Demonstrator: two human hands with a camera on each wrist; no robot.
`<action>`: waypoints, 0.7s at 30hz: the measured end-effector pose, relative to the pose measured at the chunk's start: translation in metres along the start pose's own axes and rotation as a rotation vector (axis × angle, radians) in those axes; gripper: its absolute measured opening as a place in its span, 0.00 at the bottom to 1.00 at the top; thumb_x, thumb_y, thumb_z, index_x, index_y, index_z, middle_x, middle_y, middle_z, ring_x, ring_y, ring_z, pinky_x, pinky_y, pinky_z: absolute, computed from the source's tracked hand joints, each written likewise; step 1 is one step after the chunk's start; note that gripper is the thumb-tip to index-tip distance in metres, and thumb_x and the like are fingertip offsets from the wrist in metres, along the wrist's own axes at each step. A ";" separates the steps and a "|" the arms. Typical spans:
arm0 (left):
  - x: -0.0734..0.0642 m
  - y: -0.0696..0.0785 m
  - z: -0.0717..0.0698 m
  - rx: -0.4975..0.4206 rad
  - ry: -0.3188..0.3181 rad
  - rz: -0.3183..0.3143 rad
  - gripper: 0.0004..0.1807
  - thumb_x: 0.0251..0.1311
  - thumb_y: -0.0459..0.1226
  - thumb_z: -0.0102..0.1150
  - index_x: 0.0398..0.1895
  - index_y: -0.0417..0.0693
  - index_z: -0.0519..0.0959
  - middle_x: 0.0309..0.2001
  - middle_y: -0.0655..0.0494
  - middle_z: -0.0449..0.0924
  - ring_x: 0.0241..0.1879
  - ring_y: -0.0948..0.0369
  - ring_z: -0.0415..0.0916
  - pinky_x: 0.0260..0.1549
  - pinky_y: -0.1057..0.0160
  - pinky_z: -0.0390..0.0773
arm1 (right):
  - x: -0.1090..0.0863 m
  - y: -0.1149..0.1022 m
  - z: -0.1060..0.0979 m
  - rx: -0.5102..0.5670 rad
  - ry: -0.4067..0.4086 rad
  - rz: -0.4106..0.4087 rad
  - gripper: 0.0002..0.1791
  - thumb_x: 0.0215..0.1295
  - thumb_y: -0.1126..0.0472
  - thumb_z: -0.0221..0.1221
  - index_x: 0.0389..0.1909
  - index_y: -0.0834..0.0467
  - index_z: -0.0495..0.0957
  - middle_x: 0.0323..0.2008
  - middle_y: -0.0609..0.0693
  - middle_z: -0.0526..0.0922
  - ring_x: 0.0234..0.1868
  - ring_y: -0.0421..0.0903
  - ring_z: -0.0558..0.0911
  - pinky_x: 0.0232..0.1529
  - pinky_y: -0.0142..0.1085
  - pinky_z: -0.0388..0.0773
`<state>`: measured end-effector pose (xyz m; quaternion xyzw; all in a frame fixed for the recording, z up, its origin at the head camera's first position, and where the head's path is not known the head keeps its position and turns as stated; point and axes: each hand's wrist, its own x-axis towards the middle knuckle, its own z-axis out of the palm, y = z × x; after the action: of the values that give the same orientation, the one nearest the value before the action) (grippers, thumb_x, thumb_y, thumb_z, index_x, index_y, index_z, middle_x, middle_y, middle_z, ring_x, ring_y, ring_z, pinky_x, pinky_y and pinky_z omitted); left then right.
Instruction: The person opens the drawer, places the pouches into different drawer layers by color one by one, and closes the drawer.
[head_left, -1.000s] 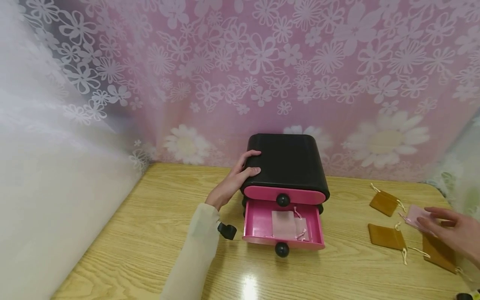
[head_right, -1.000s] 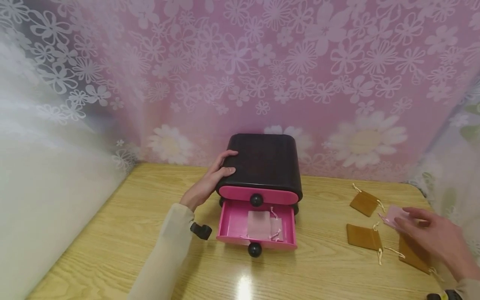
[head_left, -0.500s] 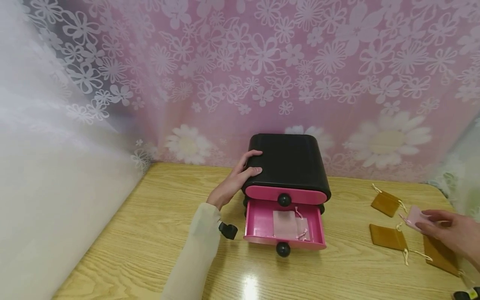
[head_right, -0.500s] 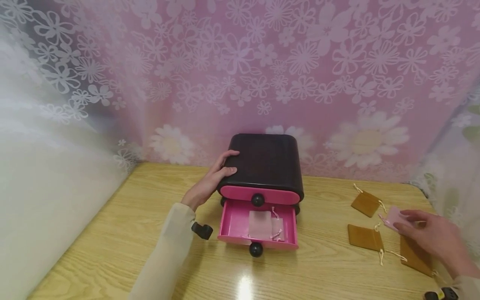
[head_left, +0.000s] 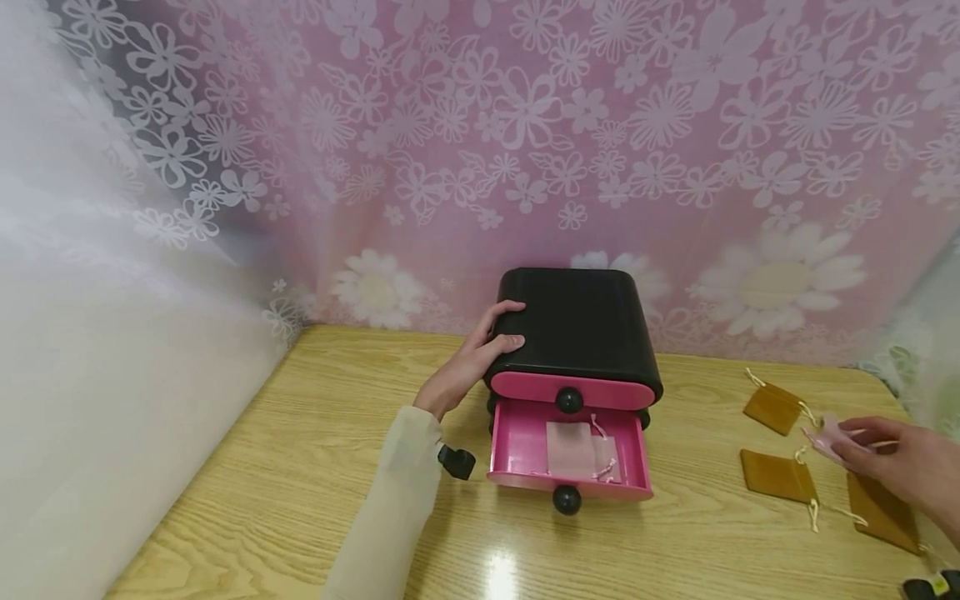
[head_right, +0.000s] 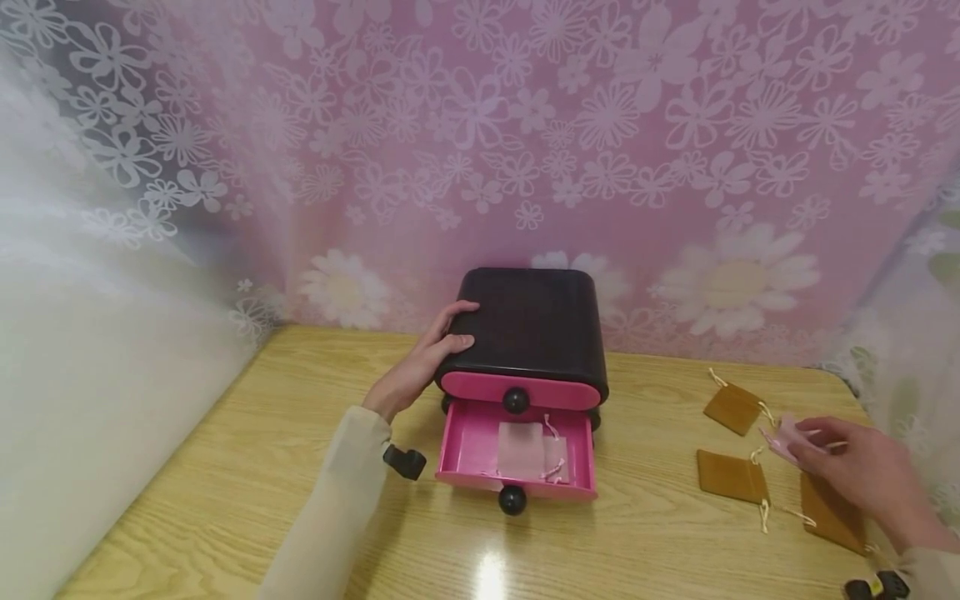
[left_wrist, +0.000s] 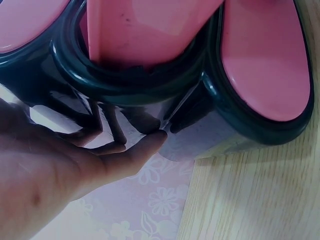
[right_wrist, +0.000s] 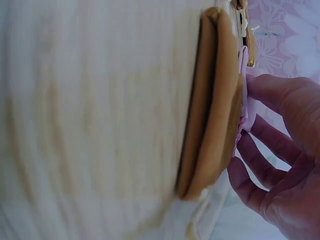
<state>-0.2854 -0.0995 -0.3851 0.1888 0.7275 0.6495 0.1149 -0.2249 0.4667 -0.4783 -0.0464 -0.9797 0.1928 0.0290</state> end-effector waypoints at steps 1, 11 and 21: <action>0.000 0.000 0.000 -0.002 0.000 -0.001 0.26 0.73 0.47 0.51 0.71 0.77 0.64 0.74 0.56 0.61 0.66 0.54 0.71 0.69 0.48 0.69 | 0.000 -0.001 0.000 0.000 -0.006 0.007 0.36 0.71 0.42 0.61 0.52 0.76 0.74 0.41 0.76 0.81 0.37 0.69 0.81 0.29 0.45 0.78; 0.002 0.000 0.000 0.000 0.003 0.006 0.26 0.73 0.46 0.52 0.71 0.78 0.64 0.73 0.56 0.62 0.65 0.54 0.72 0.68 0.49 0.69 | 0.002 -0.006 -0.002 0.064 0.002 0.058 0.38 0.76 0.39 0.52 0.58 0.75 0.70 0.45 0.79 0.78 0.35 0.68 0.82 0.27 0.43 0.80; 0.000 0.000 -0.001 -0.005 -0.007 0.004 0.26 0.73 0.47 0.51 0.72 0.77 0.63 0.72 0.56 0.64 0.63 0.55 0.74 0.66 0.52 0.71 | -0.003 -0.015 -0.006 0.088 0.078 0.053 0.38 0.76 0.40 0.52 0.61 0.75 0.71 0.49 0.80 0.78 0.35 0.66 0.81 0.23 0.35 0.73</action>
<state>-0.2863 -0.1004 -0.3852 0.1922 0.7250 0.6510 0.1169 -0.2227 0.4547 -0.4669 -0.0784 -0.9668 0.2346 0.0641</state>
